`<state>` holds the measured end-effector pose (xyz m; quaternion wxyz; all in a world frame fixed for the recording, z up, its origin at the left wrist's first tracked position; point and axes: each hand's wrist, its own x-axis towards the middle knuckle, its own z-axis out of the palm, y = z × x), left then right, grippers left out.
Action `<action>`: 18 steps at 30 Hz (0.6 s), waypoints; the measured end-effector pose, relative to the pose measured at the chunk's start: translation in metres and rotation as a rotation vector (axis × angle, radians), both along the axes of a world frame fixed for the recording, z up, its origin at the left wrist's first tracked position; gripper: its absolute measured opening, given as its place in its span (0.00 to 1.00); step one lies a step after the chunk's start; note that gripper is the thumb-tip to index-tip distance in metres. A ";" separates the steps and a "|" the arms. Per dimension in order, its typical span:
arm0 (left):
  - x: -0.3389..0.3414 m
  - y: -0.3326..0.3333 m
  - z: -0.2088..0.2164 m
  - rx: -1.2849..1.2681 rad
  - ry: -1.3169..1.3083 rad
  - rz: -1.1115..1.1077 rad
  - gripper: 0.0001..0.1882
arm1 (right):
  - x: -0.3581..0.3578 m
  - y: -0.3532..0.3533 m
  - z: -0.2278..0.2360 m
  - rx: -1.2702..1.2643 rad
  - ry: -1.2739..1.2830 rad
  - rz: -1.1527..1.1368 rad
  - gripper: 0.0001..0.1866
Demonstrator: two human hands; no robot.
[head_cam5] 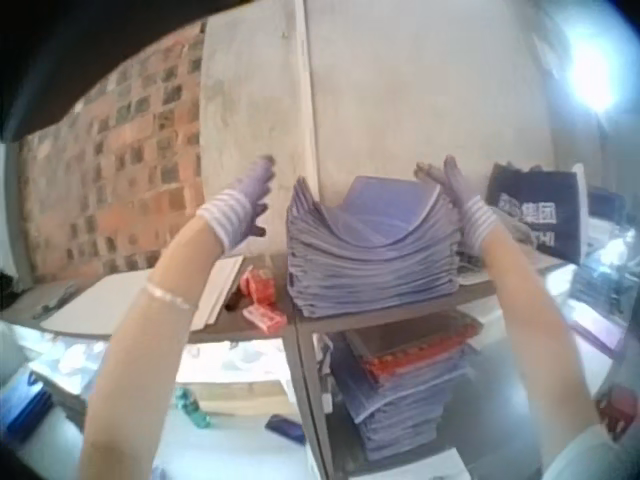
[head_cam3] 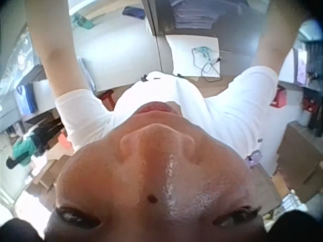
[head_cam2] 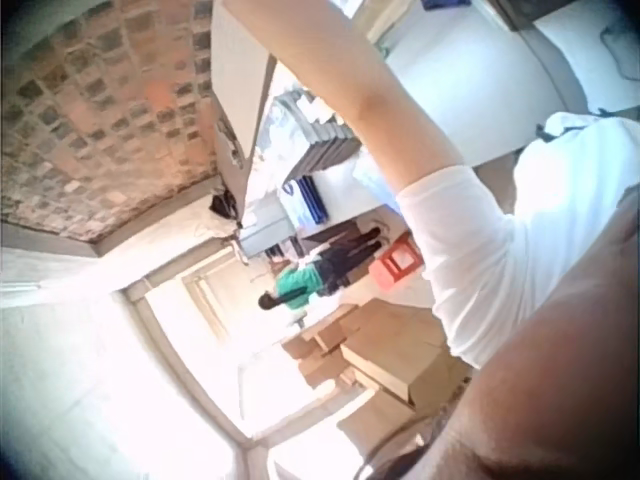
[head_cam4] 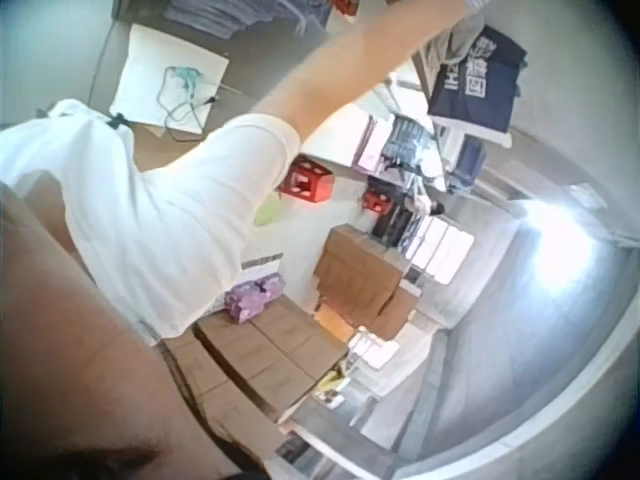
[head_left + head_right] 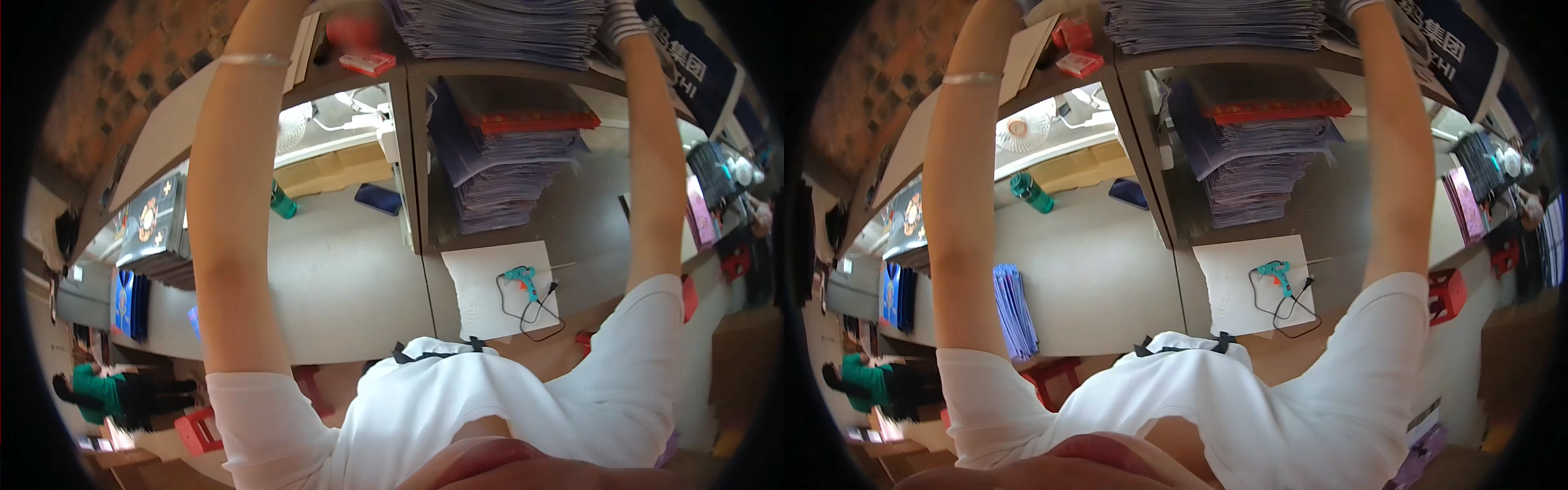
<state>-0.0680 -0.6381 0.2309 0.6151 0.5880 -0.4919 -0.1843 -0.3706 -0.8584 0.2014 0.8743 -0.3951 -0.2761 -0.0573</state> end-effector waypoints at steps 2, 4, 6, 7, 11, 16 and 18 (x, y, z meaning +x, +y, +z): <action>0.002 -0.018 -0.015 0.075 0.084 -0.227 0.44 | 0.003 0.001 -0.013 -0.023 -0.022 -0.244 0.43; 0.021 -0.048 -0.038 0.147 0.316 -0.618 0.46 | 0.015 0.004 -0.025 -0.081 -0.041 -0.443 0.42; 0.020 -0.048 -0.039 0.108 0.390 -0.641 0.46 | 0.016 0.011 -0.028 -0.225 -0.022 -0.725 0.41; 0.019 -0.048 -0.039 0.096 0.426 -0.650 0.46 | 0.021 0.014 -0.025 -0.335 0.000 -0.876 0.40; -0.006 -0.037 -0.030 0.059 0.381 -0.570 0.44 | 0.023 0.026 -0.038 -0.614 0.133 -1.230 0.39; 0.003 -0.047 -0.034 0.031 0.354 -0.464 0.41 | 0.033 0.013 -0.060 -0.799 0.215 -1.362 0.37; 0.002 -0.040 -0.036 0.006 0.328 -0.442 0.39 | 0.033 0.007 -0.069 -0.864 0.247 -1.396 0.36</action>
